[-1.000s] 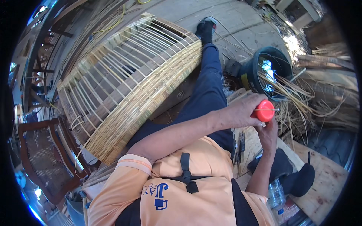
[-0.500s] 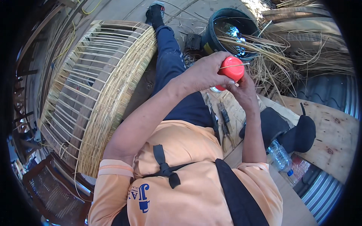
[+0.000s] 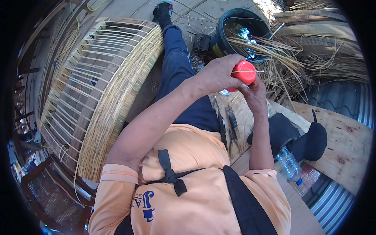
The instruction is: The person is weaving thin bamboo strips onto a cage frame and applying glue to secure them.
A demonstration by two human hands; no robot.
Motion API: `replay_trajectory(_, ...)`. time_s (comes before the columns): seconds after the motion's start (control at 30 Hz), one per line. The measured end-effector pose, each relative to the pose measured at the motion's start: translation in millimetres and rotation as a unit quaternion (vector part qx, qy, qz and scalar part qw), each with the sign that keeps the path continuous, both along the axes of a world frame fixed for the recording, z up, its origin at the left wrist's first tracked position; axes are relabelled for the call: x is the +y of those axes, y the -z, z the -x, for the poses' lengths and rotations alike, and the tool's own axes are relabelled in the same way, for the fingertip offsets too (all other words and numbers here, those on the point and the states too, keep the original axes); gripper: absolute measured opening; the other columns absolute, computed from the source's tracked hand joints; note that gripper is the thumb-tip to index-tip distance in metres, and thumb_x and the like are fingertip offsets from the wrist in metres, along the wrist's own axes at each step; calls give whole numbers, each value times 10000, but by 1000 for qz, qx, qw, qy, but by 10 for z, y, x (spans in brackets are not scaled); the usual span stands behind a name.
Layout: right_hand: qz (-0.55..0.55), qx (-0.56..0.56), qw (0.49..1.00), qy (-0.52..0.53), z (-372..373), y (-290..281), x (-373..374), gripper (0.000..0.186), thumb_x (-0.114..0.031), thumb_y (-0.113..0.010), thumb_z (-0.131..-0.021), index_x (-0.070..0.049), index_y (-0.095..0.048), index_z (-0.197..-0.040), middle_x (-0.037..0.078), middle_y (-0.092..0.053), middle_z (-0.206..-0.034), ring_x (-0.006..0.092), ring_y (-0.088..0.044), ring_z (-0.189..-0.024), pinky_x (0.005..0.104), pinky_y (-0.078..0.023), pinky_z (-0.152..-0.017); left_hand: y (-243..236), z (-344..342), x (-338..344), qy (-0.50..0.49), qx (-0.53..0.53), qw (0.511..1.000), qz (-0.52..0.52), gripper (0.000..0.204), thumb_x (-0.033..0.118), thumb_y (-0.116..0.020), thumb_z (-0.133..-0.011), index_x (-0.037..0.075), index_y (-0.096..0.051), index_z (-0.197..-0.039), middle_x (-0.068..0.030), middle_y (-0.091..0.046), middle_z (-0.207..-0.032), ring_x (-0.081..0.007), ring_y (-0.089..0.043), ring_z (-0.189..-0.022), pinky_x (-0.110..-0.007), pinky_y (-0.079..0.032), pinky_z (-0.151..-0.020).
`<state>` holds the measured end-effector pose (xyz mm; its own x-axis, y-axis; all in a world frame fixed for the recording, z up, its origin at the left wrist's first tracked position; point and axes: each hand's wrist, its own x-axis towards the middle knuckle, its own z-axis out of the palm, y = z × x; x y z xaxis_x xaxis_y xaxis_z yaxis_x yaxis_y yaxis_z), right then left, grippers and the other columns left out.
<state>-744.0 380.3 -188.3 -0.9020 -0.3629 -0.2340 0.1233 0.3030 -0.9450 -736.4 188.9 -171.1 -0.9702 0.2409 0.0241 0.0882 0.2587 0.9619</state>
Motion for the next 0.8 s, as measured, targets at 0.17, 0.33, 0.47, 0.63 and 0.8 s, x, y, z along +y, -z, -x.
replay_trajectory(0.17,-17,34,999,-39,-28,-40,-33,541,-117,-767,-752,-31,-514,-1223,56,-620,-1130,153,-589,-1028,310,-463,-908,7,-7,-3,8,-4,1000,11,606,308,-768,-623,41,-530,-1113,-189,-589,-1102,-345,-586,-1012,-398,-460,-869)
replay_trajectory(0.33,-31,15,999,-26,-26,-38,-38,595,-99,-791,-721,-33,-499,-1235,65,-611,-1149,163,-581,-1046,322,-456,-922,-75,9,-27,38,-46,998,21,674,281,-790,-625,16,-504,-1176,-190,-573,-1120,-324,-568,-1044,-372,-446,-919)
replay_trajectory(0.47,-35,-9,999,-33,-3,-42,-36,612,-70,-801,-700,-35,-499,-1232,69,-602,-1165,167,-577,-1054,325,-456,-926,-57,18,-9,32,-44,998,31,691,289,-785,-624,10,-499,-1187,-195,-565,-1127,-332,-562,-1049,-370,-444,-921)
replay_trajectory(0.63,-33,-13,998,-43,-2,-9,13,575,-51,-789,-708,-33,-515,-1213,67,-607,-1155,162,-579,-1046,319,-459,-920,-25,19,42,35,-43,998,44,722,303,-791,-608,18,-495,-1201,-199,-561,-1131,-339,-561,-1051,-371,-441,-928)
replay_trajectory(0.8,-24,29,998,-44,2,112,91,467,-93,-754,-765,-30,-538,-1174,57,-601,-1133,147,-576,-1018,299,-474,-877,-5,6,71,19,-26,998,47,704,307,-800,-611,24,-506,-1186,-196,-562,-1135,-343,-562,-1048,-383,-442,-925)
